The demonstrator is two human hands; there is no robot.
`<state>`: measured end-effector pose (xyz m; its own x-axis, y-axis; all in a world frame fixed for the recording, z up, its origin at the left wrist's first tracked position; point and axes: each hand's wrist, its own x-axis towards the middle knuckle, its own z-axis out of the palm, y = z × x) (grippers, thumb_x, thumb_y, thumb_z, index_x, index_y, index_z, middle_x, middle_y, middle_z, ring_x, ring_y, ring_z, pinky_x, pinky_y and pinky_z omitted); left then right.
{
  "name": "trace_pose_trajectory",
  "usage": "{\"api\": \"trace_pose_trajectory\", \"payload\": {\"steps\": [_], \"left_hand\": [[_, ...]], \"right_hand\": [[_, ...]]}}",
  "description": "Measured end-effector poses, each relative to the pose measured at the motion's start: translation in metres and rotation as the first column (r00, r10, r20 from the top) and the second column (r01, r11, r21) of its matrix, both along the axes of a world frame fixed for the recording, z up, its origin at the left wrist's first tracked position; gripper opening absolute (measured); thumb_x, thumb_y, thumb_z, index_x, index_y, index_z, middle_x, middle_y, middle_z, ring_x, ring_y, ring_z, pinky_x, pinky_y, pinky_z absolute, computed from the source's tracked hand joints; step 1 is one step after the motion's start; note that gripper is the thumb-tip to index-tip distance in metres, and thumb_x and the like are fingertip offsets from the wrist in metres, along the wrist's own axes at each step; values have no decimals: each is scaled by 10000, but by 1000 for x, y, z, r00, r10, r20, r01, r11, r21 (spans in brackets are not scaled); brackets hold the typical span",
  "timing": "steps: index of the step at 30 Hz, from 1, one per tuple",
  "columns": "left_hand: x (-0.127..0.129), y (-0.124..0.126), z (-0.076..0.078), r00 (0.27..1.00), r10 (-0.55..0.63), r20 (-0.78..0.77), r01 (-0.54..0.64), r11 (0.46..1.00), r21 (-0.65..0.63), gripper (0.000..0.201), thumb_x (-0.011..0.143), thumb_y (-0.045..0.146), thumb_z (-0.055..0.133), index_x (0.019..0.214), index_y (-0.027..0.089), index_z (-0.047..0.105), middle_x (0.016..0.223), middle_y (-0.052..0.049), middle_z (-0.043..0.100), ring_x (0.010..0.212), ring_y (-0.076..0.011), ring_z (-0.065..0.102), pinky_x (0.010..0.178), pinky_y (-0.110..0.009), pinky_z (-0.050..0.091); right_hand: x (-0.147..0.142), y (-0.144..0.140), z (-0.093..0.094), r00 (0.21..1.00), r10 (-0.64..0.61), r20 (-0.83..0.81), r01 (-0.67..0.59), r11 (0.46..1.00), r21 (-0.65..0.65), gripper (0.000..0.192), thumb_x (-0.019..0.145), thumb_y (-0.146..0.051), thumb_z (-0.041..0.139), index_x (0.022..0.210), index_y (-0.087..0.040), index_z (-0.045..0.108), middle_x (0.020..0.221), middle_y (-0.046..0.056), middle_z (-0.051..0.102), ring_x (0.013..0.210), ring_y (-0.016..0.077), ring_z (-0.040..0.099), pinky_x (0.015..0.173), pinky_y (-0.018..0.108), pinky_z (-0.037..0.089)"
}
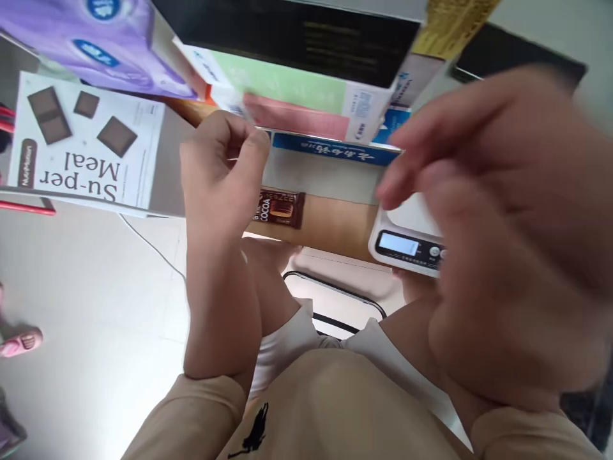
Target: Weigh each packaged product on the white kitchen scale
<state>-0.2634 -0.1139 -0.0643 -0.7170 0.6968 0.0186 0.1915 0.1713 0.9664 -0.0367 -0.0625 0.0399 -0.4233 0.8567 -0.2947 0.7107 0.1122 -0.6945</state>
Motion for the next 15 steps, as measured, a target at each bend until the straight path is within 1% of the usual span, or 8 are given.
{"api": "trace_pose_trajectory", "payload": {"steps": [1,2,4,5,8,10,13,15], "left_hand": [[-5,-5,-1,1000,3,-22,-4,999,-51,144,848,150,583,712,189,606,685,24,535,758,-112,514,783,-320,422],[-10,-8,-2,999,3,-41,-8,994,-112,142,861,175,588,722,188,612,697,25,555,766,-114,517,791,-315,429],[-19,-14,-4,999,-12,-46,-1,964,-267,138,890,264,603,777,190,634,776,25,630,798,-121,542,827,-315,452],[-23,-16,-5,999,-31,-27,19,935,-355,150,898,317,613,816,196,647,834,21,666,821,-131,558,855,-326,462],[-30,-19,-6,994,-102,48,112,818,-564,208,887,431,644,891,224,665,952,-9,719,876,-184,603,913,-396,475],[-31,-19,-6,983,-153,100,182,769,-613,216,887,455,635,929,246,670,1017,-30,728,933,-223,634,926,-438,481],[-31,-20,-5,968,-211,133,248,761,-599,215,903,456,604,956,263,681,1079,-40,732,1005,-250,658,956,-473,488],[-29,-20,-4,966,-227,125,256,762,-595,207,896,452,613,940,263,688,1053,-40,736,989,-248,663,940,-459,499]], "right_hand": [[-29,2,-8,987,159,22,-161,977,139,195,1019,-390,486,1156,-391,624,1112,52,665,1007,198,664,788,376,585],[-52,2,-17,943,332,33,-332,920,207,221,1039,-376,429,1114,-353,636,1079,36,674,979,173,655,803,361,575],[-83,-2,-39,859,501,107,-512,834,207,251,1019,-286,417,1125,-270,644,1099,36,688,986,189,648,847,388,554],[-92,-6,-51,827,541,153,-562,804,193,265,1000,-248,429,1151,-241,647,1150,46,687,1029,209,640,890,407,544],[-102,-16,-84,783,557,277,-611,771,178,350,964,-196,464,1272,-202,631,1378,95,610,1221,279,570,1038,463,489],[-106,-19,-100,754,563,339,-634,758,150,400,953,-183,480,1332,-200,607,1416,110,580,1258,303,538,1055,472,470],[-109,-22,-113,701,577,420,-669,736,106,445,948,-157,479,1376,-216,584,1304,122,624,1173,309,553,978,464,471],[-109,-23,-114,694,568,442,-673,730,118,452,943,-143,476,1373,-225,586,1239,129,639,1099,294,561,927,447,469]]}}
